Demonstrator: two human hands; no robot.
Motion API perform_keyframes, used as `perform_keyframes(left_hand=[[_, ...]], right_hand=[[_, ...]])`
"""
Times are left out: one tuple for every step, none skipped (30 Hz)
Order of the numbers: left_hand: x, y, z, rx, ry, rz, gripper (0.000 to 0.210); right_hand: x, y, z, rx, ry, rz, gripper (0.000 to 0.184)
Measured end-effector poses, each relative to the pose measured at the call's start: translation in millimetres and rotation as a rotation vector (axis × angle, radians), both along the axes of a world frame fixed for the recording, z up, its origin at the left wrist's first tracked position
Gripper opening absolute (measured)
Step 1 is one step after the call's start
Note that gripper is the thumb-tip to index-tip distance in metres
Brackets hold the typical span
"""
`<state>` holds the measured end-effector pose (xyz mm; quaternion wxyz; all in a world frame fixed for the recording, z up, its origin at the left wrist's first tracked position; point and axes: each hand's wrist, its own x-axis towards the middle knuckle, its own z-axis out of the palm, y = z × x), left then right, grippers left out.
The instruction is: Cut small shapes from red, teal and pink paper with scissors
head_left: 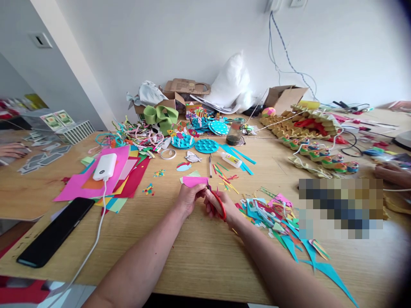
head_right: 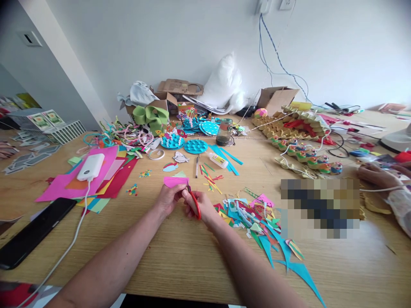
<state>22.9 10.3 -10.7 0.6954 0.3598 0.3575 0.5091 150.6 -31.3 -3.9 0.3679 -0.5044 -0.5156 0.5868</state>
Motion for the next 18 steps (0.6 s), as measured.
perform_keyframes(left_hand=[[0.0,0.0,-0.1,0.0,0.001,-0.004,0.017],[0.0,0.1,-0.4,0.0,0.003,-0.006,0.016],[0.0,0.2,-0.8,-0.001,0.003,-0.006,0.016],[0.0,0.4,-1.2,-0.003,0.002,-0.005,0.015],[0.0,0.6,-1.6,-0.005,0.001,-0.005,0.015],[-0.1,0.8,-1.9,-0.006,0.0,-0.004,0.015],[-0.2,1.0,-2.2,-0.007,0.0,-0.002,0.015],[-0.3,1.2,-2.3,-0.006,0.002,0.0,0.015],[-0.3,1.4,-2.4,-0.005,0.003,0.002,0.015],[-0.3,1.6,-2.4,-0.003,0.004,0.005,0.015],[-0.4,1.7,-2.4,-0.002,0.005,0.006,0.015],[-0.4,1.9,-2.4,-0.001,0.006,0.006,0.015],[-0.3,2.0,-2.5,-0.001,0.006,0.003,0.015],[-0.3,2.1,-2.6,-0.002,0.006,0.0,0.015],[-0.4,2.1,-2.7,-0.002,0.006,-0.003,0.016],[-0.4,2.2,-2.8,-0.003,0.005,-0.007,0.016],[-0.5,2.2,-3.0,-0.003,0.002,-0.011,0.017],[-0.7,2.3,-3.2,-0.002,-0.001,-0.016,0.017]], right_hand=[[0.2,0.2,0.0,0.0,0.003,0.001,0.055],[0.4,0.4,-0.1,0.002,0.003,0.0,0.055],[0.5,0.8,-0.2,0.004,0.002,0.0,0.056],[0.6,1.2,-0.4,0.005,-0.002,0.0,0.056],[0.6,1.7,-0.6,0.004,-0.009,-0.002,0.056],[0.6,2.1,-0.7,0.002,-0.017,-0.004,0.056],[0.5,2.5,-0.7,0.0,-0.027,-0.008,0.056],[0.3,2.7,-0.4,-0.002,-0.038,-0.013,0.056],[0.1,2.8,-0.1,-0.003,-0.049,-0.019,0.056],[-0.1,2.8,0.4,-0.002,-0.058,-0.025,0.055],[-0.3,2.6,1.0,-0.001,-0.067,-0.028,0.055],[-0.5,2.5,1.6,-0.002,-0.075,-0.031,0.054],[-0.5,2.2,2.1,-0.002,-0.082,-0.034,0.054],[-0.5,2.0,2.4,-0.001,-0.088,-0.036,0.055],[-0.4,1.8,2.5,0.001,-0.091,-0.037,0.055],[-0.2,1.6,2.4,0.003,-0.091,-0.037,0.056],[0.1,1.5,2.1,0.007,-0.088,-0.036,0.056],[0.5,1.3,1.7,0.009,-0.082,-0.032,0.057]])
